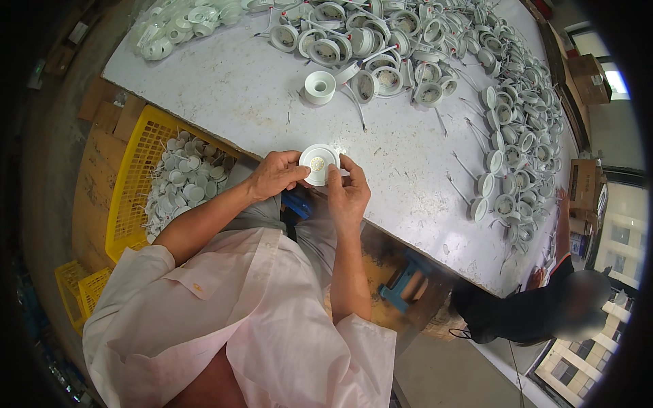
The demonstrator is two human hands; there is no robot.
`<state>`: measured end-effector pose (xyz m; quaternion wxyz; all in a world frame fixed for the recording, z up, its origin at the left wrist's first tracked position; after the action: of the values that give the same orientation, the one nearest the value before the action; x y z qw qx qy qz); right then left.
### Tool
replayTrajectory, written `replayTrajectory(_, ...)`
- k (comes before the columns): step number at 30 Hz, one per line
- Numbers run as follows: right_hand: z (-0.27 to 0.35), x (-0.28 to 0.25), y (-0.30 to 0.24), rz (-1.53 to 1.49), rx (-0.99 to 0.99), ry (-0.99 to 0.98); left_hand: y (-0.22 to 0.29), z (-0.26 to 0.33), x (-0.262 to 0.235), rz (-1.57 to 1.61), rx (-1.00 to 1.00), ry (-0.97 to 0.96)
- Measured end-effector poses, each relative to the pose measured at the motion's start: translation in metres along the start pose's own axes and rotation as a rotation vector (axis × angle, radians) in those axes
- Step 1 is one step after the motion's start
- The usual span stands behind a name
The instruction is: The person assembles light fixtures by picking up LED housings and pressing plastic covers onto them by hand.
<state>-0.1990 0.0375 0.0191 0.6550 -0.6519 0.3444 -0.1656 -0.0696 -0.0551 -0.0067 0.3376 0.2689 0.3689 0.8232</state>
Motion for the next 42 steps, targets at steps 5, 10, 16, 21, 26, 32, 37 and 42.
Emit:
replayTrajectory(5, 0.004, 0.008, -0.057, 0.265, -0.544, -0.211, 0.006, 0.005, 0.006, -0.066, 0.057, -0.065)
replayTrajectory(10, 0.008, -0.001, -0.069, 0.526, -0.637, -0.228, 0.004, -0.008, 0.026, -0.216, -0.015, -0.073)
replayTrajectory(16, 0.010, -0.033, -0.055, 0.591, -0.715, -0.069, 0.003, -0.037, 0.061, -0.340, -0.063, -0.075)
replayTrajectory(21, 0.015, -0.115, -0.015, 0.589, -0.508, 0.111, 0.016, -0.053, 0.115, -0.514, 0.000, -0.137)
replayTrajectory(26, 0.030, -0.245, 0.043, 0.635, -0.130, 0.339, 0.014, -0.056, 0.128, -0.590, 0.102, -0.097)
replayTrajectory(32, 0.029, -0.343, 0.068, 0.913, -0.094, 0.335, -0.001, -0.057, 0.117, -0.499, 0.115, -0.166)
replayTrajectory(37, 0.026, -0.368, 0.077, 0.797, -0.018, 0.449, -0.003, -0.048, 0.106, -0.388, -0.004, -0.210)
replayTrajectory(42, 0.021, -0.345, 0.042, 0.828, -0.197, 0.784, -0.013, -0.042, 0.087, -0.251, -0.039, -0.187)
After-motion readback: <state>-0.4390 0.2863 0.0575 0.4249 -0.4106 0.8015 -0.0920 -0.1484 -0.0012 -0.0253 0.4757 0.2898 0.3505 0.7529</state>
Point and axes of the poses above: each hand's wrist, its own z-axis away from the middle knuckle, its own x-axis out of the palm, y = z × x, the point moved 9 cm from there along -z, towards the middle knuckle, and after that the axes turned 15 degrees about -x, right-handed, at the moved point
